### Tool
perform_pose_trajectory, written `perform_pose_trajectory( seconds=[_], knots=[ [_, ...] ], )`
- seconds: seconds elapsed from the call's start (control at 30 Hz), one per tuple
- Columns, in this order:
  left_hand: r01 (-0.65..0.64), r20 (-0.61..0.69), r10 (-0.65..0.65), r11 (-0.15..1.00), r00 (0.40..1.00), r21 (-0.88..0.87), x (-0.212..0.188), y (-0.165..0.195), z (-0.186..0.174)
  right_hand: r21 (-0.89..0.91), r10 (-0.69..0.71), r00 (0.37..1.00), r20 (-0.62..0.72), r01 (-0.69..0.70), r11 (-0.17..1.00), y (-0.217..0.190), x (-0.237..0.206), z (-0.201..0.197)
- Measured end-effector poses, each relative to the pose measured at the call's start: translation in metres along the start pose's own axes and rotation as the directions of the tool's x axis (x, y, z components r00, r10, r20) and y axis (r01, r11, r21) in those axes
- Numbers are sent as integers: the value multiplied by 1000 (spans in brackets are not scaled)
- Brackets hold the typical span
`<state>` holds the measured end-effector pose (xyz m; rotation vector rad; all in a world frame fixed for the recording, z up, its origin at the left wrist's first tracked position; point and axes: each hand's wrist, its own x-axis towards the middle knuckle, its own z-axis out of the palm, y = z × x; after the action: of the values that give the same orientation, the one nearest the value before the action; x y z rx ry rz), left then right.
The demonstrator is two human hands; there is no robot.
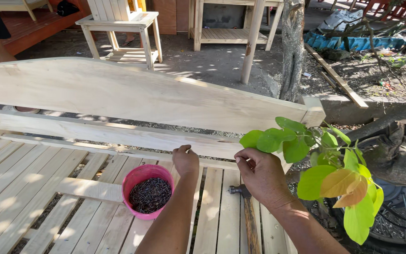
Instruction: The person hammers nails into the slats of an unfinished wooden bench, taking nails one at a time from a pink bowl and driving them in with a claw hammer. They briefly pull leaves off a small tree branch beside the bench, then resume hammering nails along the slats.
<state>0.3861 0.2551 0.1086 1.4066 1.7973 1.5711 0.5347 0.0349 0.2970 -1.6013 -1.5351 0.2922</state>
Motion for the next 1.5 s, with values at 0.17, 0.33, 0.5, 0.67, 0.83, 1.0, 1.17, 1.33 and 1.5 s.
perform_pose_trajectory(
  seconds=[0.17, 0.33, 0.5, 0.67, 0.83, 1.0, 1.17, 1.33, 1.5],
  knots=[
    [-180, 260, 305, 893, 916, -412, -47, 79, 68, 100, 33, 999, -38, -30, 995, -4, -7, -27],
    [812, 786, 499, 242, 365, -531, -127, 129, 126, 109, -17, 997, -75, 25, 994, -3, -15, -54],
    [922, 525, 801, -83, 288, -378, -175, 164, 120, 23, 53, 988, -142, -50, 998, 0, -19, -69],
    [905, 354, 889, -136, 291, -403, -199, 202, 99, -51, -80, 969, -234, 70, 996, 9, -24, -78],
    [807, 227, 892, -213, 391, -551, -201, 205, 106, 36, 31, 979, -200, -24, 999, 10, -27, -85],
    [974, 211, 959, -212, 190, 86, -183, 216, 125, -54, -158, 913, -376, 148, 987, 7, -27, -97],
    [949, 895, 349, 46, 277, -312, -177, 256, 128, -113, -2, 910, -415, -49, 992, 14, -24, -124],
    [927, 732, 594, -64, 334, -371, -195, 275, 148, -51, -30, 890, -454, 7, 999, 20, -27, -135],
    [812, 761, 437, 108, 479, -574, -181, 289, 184, -203, -154, 883, -443, 69, 977, 22, -30, -138]
  ],
)
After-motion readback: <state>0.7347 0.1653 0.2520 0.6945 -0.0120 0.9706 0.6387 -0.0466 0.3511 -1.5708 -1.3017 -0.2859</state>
